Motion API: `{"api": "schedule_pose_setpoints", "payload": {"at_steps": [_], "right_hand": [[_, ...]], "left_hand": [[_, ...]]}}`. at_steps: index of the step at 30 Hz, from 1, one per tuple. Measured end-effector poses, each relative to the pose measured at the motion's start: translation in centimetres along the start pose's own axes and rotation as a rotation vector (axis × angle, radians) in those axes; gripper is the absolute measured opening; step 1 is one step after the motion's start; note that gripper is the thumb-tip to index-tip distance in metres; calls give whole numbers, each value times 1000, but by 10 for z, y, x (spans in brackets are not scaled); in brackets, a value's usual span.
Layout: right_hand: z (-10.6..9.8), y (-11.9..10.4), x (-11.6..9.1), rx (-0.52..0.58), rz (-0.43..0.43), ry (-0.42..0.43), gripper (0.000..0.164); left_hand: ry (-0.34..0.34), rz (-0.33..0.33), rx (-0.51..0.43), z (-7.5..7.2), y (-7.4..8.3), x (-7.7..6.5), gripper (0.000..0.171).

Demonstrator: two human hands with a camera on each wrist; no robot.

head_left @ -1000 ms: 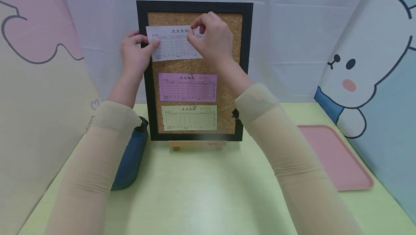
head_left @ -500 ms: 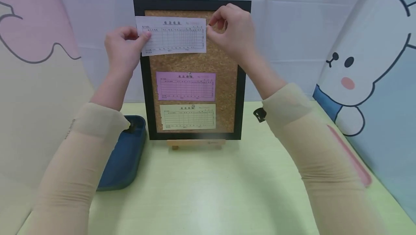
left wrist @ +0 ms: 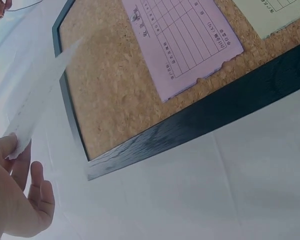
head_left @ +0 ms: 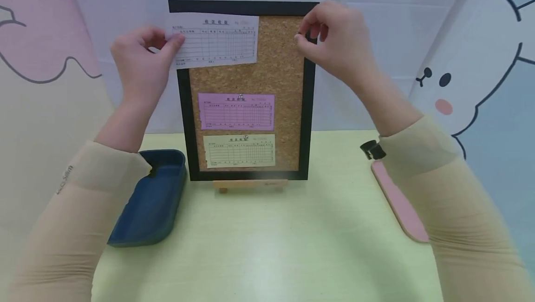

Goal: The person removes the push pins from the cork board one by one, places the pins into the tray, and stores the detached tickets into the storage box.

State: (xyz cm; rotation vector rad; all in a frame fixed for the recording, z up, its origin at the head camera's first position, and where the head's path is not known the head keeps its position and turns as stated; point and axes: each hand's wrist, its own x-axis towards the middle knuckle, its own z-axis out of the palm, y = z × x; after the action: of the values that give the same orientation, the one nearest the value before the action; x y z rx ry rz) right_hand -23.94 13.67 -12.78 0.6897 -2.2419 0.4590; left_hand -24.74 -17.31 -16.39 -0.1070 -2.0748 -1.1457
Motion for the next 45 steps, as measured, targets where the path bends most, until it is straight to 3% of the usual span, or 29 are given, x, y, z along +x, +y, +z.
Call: {"api": "schedule_pose_setpoints", "payload": {"at_steps": [6,11,22,31,39,45], "right_hand": [[-19,7,-11,16,-29,40,25],[-34,13,-20,12,-31,61,23],[-61,24,-49,-10,27,61,25],[-76,39,-71,-36,45,106,21],[-92,53,-90,-51,125,109,21],[-98,63,-105,-75,141,108,22]], "left_hand": [[54,103,39,-14,6,-6,38],[86,150,49,-28,13,-9,35],[68,117,101,-55,15,-17,35],[-1,82,179,-72,16,-25,36],[-64,106,239,-87,9,-29,38],[-134,93,345,-97,-1,-32,35]]}}
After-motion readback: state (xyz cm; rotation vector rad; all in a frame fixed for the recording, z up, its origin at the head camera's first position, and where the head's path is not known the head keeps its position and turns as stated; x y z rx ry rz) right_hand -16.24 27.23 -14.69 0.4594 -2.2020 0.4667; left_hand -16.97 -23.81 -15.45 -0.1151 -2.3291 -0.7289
